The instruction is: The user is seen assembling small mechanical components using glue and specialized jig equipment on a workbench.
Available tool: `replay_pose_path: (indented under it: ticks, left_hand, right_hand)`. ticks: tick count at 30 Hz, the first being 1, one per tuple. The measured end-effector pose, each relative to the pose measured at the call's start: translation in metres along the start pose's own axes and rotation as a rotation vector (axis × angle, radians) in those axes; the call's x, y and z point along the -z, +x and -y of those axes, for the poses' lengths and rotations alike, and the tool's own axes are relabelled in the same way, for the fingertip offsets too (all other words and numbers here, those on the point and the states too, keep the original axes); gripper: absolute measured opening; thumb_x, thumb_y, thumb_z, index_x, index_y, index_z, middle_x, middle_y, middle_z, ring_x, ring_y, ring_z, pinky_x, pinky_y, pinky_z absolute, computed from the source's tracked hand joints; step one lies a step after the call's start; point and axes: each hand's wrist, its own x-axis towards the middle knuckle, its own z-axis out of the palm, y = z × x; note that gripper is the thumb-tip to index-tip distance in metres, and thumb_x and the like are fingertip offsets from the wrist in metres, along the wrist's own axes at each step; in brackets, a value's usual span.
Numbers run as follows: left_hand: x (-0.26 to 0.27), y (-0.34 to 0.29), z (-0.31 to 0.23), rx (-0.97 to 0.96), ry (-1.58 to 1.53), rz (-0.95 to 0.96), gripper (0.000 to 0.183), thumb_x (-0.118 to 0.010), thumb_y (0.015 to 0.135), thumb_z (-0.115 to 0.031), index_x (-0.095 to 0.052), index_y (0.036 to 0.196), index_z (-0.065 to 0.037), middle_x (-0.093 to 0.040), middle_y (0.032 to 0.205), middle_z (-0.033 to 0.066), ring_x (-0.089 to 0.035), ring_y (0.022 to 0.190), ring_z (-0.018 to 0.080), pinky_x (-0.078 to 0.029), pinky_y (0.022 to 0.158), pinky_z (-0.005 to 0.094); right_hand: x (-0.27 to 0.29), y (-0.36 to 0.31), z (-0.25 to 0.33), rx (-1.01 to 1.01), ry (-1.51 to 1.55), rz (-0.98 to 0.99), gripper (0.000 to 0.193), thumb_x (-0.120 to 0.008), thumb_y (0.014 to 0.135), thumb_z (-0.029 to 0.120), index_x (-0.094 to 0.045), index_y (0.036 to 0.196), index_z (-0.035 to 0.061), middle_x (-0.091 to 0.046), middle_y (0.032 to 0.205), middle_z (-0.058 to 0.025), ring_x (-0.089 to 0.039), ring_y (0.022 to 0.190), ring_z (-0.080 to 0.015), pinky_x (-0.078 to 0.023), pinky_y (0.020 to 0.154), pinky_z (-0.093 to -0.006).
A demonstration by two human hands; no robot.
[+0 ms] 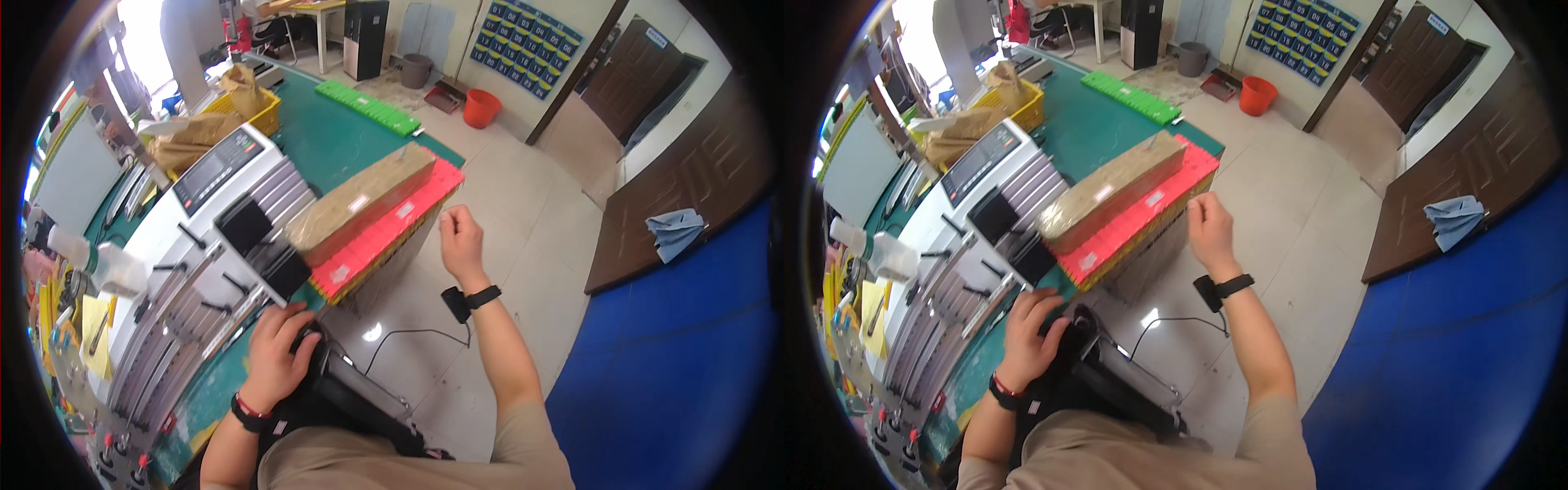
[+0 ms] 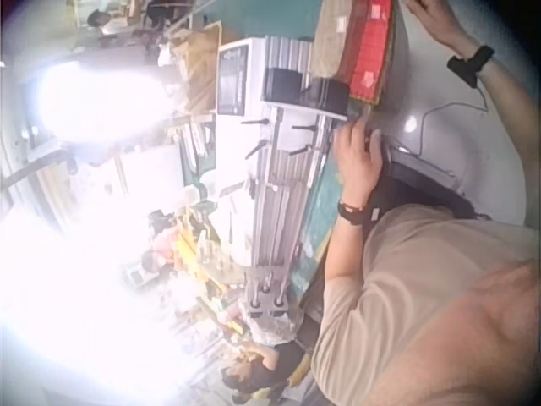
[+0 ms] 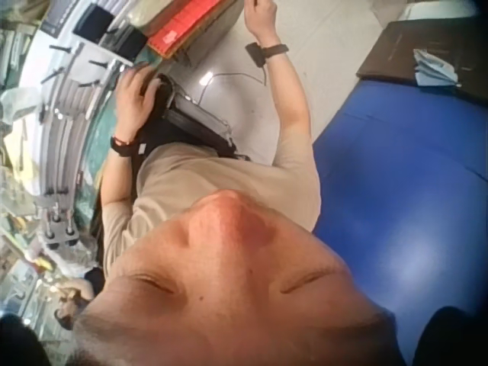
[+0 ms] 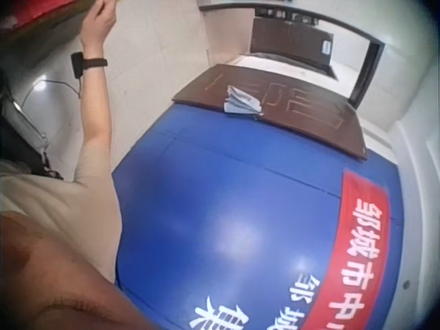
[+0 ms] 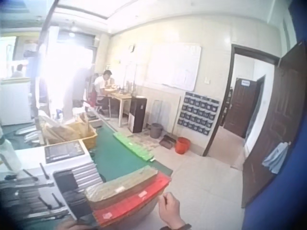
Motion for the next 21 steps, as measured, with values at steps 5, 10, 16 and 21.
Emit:
replay_pose_path:
  ticks: [5, 10, 16, 21]
  left_hand:
    - [-0.008, -0.01, 0.023, 0.123, 0.073, -0.019, 0.039, -0.085, 0.086, -0.008, -0.074, 0.124, -0.003, -0.073, 0.129, 0.0194, -0.067, 0.121, 0.044, -0.053, 0.103, 0.0512]
    - [-0.007, -0.005, 0.022, 0.258, -0.026, -0.008, 0.041, -0.086, 0.087, -0.01, -0.076, 0.126, -0.001, -0.074, 0.128, 0.0216, -0.067, 0.121, 0.0442, -0.052, 0.106, 0.0502]
    - [-0.01, -0.007, 0.021, 0.187, 0.05, 0.014, 0.049, -0.086, 0.087, -0.01, -0.071, 0.132, 0.002, -0.073, 0.134, 0.0228, -0.066, 0.126, 0.0448, -0.05, 0.11, 0.0493]
    - [-0.012, -0.008, 0.02, 0.166, 0.094, 0.026, 0.051, -0.086, 0.087, -0.011, -0.069, 0.134, 0.002, -0.073, 0.136, 0.0236, -0.067, 0.125, 0.0442, -0.05, 0.109, 0.0481]
  right_hand:
    - [-0.019, 0.017, -0.019, 0.234, -0.066, 0.05, 0.01, -0.063, 0.107, 0.011, -0.063, 0.106, 0.0014, -0.069, 0.096, -0.023, -0.068, 0.085, -0.0466, -0.055, 0.074, -0.0511]
    - [-0.01, -0.006, -0.048, 0.116, -0.147, 0.176, 0.007, -0.068, 0.1, 0.007, -0.066, 0.101, 0.0011, -0.07, 0.094, -0.0209, -0.069, 0.084, -0.0429, -0.056, 0.073, -0.0491]
    - [-0.001, -0.006, -0.005, 0.499, -0.218, -0.072, 0.013, -0.078, 0.088, 0.004, -0.072, 0.1, 0.0032, -0.072, 0.113, -0.0146, -0.068, 0.111, -0.0379, -0.055, 0.096, -0.0486]
    - [-0.01, 0.004, 0.005, 0.525, -0.185, 0.033, 0.015, -0.08, 0.086, 0.002, -0.074, 0.1, 0.0021, -0.07, 0.126, -0.0152, -0.063, 0.128, -0.0396, -0.052, 0.108, -0.0506]
